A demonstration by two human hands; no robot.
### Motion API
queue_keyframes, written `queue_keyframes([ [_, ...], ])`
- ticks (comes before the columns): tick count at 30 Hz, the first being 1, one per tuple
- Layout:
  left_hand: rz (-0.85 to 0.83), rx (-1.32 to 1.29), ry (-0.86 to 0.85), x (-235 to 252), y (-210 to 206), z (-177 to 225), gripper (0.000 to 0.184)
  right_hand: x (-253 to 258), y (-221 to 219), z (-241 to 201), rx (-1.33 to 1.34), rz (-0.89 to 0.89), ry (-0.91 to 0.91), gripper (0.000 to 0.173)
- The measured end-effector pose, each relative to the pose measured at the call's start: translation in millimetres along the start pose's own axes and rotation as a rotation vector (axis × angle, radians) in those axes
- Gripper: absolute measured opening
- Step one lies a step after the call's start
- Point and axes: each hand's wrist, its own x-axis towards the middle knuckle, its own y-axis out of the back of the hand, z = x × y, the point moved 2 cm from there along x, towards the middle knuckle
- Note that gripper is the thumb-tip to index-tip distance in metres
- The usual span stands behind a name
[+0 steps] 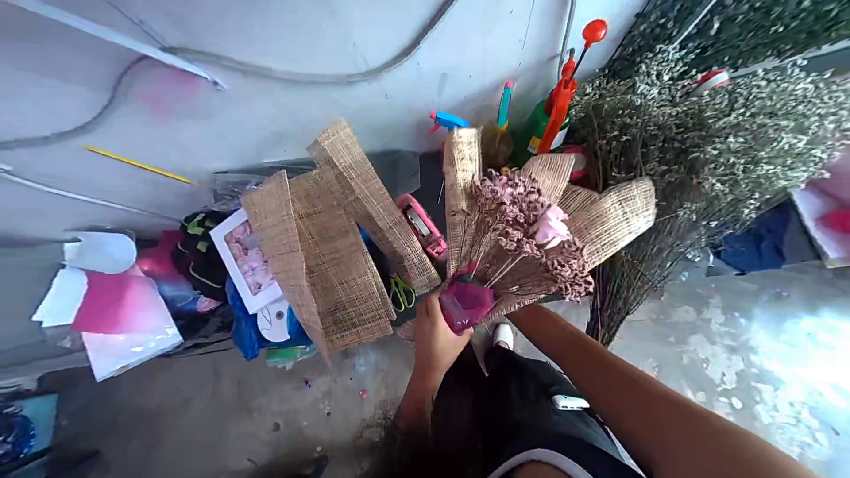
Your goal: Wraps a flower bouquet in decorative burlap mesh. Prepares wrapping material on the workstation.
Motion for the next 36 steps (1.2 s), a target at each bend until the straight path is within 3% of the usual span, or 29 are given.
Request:
queue_keyframes([
  [3, -0.071, -0.065, 0.029, -6, 5, 9, 0.093, 25, -15, 17, 0.093, -0.091, 0.013, 0.044],
  [4, -0.093, -0.109, 0.038, -7, 10, 12, 0.094, 53, -33, 36, 0.165, -0.031, 0.134, 0.044],
  [6, -0.108, -0.247, 0.032, -8, 25, 14, 0.093, 116, -79, 90, 0.362, 0.340, 0.460, 0.032],
  [7, -0.117, -0.330, 0.028, -10, 34, 14, 0.092, 121, -78, 105, 0.400, 0.352, 0.511, 0.028],
  [9, -0.147, -0.446, 0.034, -16, 50, 8, 0.089, 92, -63, 125, 0.413, 0.370, 0.556, 0.020],
  [12, -0.198, -0.409, 0.027, -14, 66, -2, 0.083, 37, -42, 141, 0.354, 0.531, 0.686, 0.012],
  [22, -0.365, -0.432, -0.020, -18, 63, 32, 0.056, -68, -26, 172, 0.363, 0.551, 0.682, 0.021],
  [36, -0.203, -0.192, -0.232, 19, 4, 38, 0.085, -125, -33, 103, 0.298, 0.700, 0.910, 0.018],
])
